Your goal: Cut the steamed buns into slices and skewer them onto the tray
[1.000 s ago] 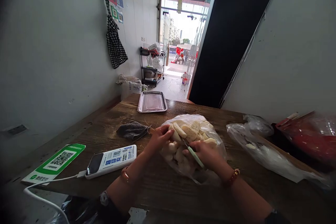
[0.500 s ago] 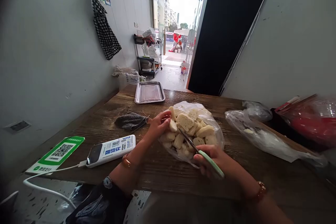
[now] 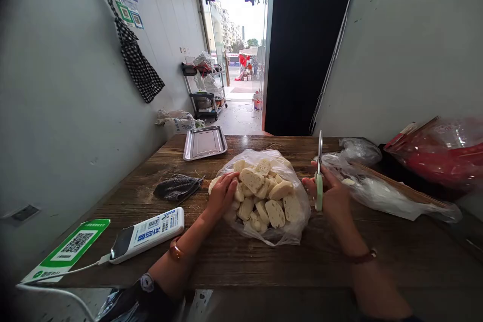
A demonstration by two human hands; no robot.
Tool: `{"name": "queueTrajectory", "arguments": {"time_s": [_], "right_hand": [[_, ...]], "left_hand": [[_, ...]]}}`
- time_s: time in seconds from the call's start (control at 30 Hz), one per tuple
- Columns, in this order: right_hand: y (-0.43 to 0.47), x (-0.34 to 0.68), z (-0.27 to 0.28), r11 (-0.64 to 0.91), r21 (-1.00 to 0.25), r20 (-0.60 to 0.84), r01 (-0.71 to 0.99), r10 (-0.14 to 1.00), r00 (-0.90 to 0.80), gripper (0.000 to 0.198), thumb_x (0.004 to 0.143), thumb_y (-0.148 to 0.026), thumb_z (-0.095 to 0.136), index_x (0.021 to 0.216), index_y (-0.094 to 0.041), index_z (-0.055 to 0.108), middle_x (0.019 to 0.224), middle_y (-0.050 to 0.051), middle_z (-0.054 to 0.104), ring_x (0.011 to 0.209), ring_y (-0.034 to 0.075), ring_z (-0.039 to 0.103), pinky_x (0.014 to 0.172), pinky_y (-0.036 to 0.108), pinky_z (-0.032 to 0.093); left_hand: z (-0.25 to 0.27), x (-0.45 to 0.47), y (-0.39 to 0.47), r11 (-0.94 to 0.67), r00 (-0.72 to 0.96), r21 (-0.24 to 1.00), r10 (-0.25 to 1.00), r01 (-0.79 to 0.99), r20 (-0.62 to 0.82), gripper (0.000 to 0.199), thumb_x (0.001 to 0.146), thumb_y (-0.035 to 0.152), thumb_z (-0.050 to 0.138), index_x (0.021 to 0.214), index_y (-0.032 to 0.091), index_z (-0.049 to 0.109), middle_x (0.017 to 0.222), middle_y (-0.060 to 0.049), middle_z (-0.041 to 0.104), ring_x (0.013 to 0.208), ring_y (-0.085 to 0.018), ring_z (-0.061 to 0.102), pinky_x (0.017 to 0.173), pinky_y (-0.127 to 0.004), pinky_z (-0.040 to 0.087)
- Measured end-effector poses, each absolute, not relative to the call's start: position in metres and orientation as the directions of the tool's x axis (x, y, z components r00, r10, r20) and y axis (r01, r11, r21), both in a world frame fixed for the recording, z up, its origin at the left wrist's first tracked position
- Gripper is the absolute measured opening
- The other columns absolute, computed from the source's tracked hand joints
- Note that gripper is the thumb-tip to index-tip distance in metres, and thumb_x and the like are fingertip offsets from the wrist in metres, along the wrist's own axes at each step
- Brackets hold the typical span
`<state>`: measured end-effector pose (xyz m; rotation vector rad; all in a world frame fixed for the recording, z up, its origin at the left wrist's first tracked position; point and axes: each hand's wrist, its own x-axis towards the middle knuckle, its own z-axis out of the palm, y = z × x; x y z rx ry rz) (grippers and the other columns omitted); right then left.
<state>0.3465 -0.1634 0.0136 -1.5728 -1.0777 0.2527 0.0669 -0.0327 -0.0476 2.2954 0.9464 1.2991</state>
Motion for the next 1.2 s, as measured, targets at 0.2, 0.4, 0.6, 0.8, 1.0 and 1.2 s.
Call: {"name": "queueTrajectory", "arguments": {"time_s": [0.2,0.4,0.6,0.8,1.0,1.2], "right_hand": [[-0.111,0.351,0.008,0.023,-0.773,0.393,0.634,0.802,0.451,0.072,0.072,-0.051,0.077,0.135,-0.020,0.060,0.106,0.012,0.076,0.094,0.032,0.072,0.082,0.045,0.056],[-0.087,0.349,0.010,0.153,-0.756,0.384,0.636,0.891,0.241,0.042,0.071,-0.026,0.072,0.113,-0.021,0.071,0.096,0.010,0.078,0.089,0.030,0.072,0.078,0.039,0.054],[-0.096,0.338,0.023,0.264,-0.964,0.217,-0.035,0.853,0.474,0.044,0.068,-0.034,0.079,0.109,-0.024,0.067,0.078,-0.002,0.068,0.063,0.016,0.061,0.059,0.029,0.050],[-0.094,0.322,0.057,0.420,-0.875,0.225,-0.242,0.794,0.565,0.045,0.059,-0.027,0.086,0.101,-0.025,0.068,0.077,-0.006,0.062,0.065,0.010,0.058,0.059,0.023,0.047],[-0.074,0.320,0.083,0.461,-0.859,0.283,-0.222,0.790,0.544,0.044,0.061,-0.025,0.080,0.102,-0.024,0.065,0.075,-0.005,0.062,0.063,0.010,0.058,0.058,0.024,0.048],[-0.078,0.316,0.091,0.445,-0.891,0.342,-0.083,0.782,0.521,0.047,0.061,-0.024,0.082,0.105,-0.024,0.066,0.078,-0.005,0.063,0.065,0.010,0.057,0.057,0.023,0.047]], "left_hand": [[-0.050,0.064,-0.036,-0.729,0.425,0.514,0.683,0.452,0.594,0.065,0.087,0.054,0.064,0.139,0.016,0.055,0.134,-0.018,0.062,0.127,-0.035,0.056,0.109,-0.054,0.044],[-0.044,0.064,-0.038,-0.719,0.424,0.502,0.692,0.481,0.584,0.060,0.089,0.050,0.061,0.139,0.017,0.055,0.131,-0.017,0.064,0.124,-0.033,0.058,0.107,-0.053,0.045],[-0.037,0.062,-0.040,-0.708,0.434,0.481,0.701,0.517,0.566,0.058,0.086,0.047,0.066,0.136,0.019,0.057,0.132,-0.016,0.065,0.123,-0.033,0.060,0.106,-0.051,0.048],[-0.030,0.072,-0.040,-0.710,0.502,0.425,0.700,0.561,0.508,0.059,0.084,0.038,0.068,0.138,0.019,0.056,0.134,-0.016,0.063,0.127,-0.033,0.057,0.110,-0.053,0.045],[-0.004,0.088,-0.026,-0.805,0.654,0.350,0.593,0.478,0.471,0.053,0.083,0.042,0.071,0.131,0.020,0.062,0.136,-0.016,0.062,0.129,-0.033,0.055,0.112,-0.053,0.045],[-0.005,0.090,-0.011,-0.778,0.624,0.532,0.605,0.334,0.494,0.039,0.088,0.039,0.068,0.122,0.020,0.064,0.139,-0.016,0.062,0.132,-0.030,0.057,0.113,-0.048,0.044]]}}
